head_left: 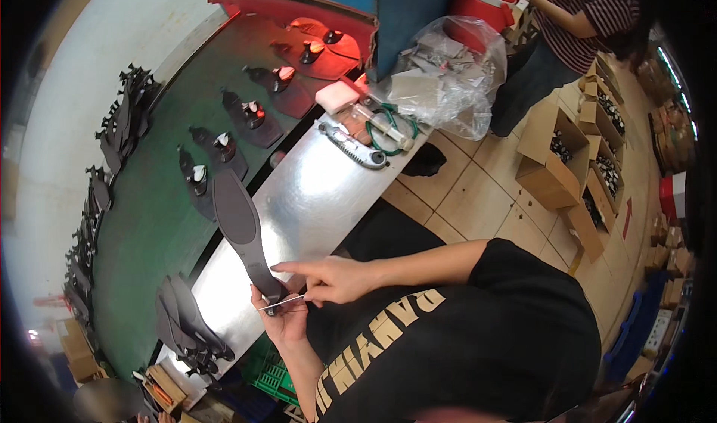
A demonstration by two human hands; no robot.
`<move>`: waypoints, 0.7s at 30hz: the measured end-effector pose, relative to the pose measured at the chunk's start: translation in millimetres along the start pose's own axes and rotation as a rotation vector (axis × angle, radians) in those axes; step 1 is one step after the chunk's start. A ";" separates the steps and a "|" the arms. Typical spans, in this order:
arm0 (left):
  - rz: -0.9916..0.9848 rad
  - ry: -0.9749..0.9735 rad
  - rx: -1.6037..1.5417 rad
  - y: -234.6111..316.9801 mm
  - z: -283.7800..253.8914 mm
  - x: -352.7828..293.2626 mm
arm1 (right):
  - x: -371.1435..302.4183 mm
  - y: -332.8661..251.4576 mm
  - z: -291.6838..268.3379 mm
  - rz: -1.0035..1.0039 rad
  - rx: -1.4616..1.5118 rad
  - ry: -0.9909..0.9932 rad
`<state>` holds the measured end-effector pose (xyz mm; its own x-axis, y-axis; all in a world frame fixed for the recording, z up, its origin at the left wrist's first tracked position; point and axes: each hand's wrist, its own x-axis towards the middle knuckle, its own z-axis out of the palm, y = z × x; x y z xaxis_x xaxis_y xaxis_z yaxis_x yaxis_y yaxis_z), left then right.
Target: Apply adhesive or trim material on shoe components at a factory assembly line.
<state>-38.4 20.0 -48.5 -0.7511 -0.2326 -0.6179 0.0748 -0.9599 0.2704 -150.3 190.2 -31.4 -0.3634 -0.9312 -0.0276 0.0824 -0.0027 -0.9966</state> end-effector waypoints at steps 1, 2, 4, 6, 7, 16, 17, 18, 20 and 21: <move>-0.008 -0.006 0.003 -2.1 0.2 3.3 | 2.4 3.9 3.2 -0.002 0.005 0.022; -0.054 -0.094 -0.012 -3.9 0.4 6.1 | 3.0 9.2 5.1 -0.002 0.003 0.028; -0.083 -0.170 -0.034 -5.2 1.4 4.0 | 5.9 17.3 11.7 -0.162 -0.192 0.169; -0.048 -0.041 -0.128 -5.9 3.0 2.9 | 7.8 25.4 12.8 -0.137 -0.213 0.141; -0.034 -0.045 -0.113 -5.4 2.6 1.0 | 10.5 28.3 14.3 -0.215 -0.203 0.216; 0.619 0.180 0.376 -7.3 24.0 -12.3 | 8.7 -4.9 11.1 0.362 0.533 -0.044; 0.647 0.207 0.354 -7.3 22.6 -14.1 | 7.4 -5.6 18.9 0.367 0.359 -0.062; 0.789 0.188 0.449 -10.2 22.5 -13.5 | 8.4 -3.7 22.8 0.377 0.350 -0.087; 0.936 0.186 0.530 -9.1 18.6 -14.7 | 11.0 1.7 29.9 0.407 0.524 -0.050; 0.922 0.175 0.540 -7.7 16.5 -16.9 | 11.8 -4.0 34.9 0.435 0.551 0.031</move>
<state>-37.1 33.9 -28.0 -0.4457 -0.8901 -0.0953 0.2323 -0.2178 0.9480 -122.5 166.5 -25.0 -0.2160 -0.8788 -0.4256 0.6815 0.1764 -0.7102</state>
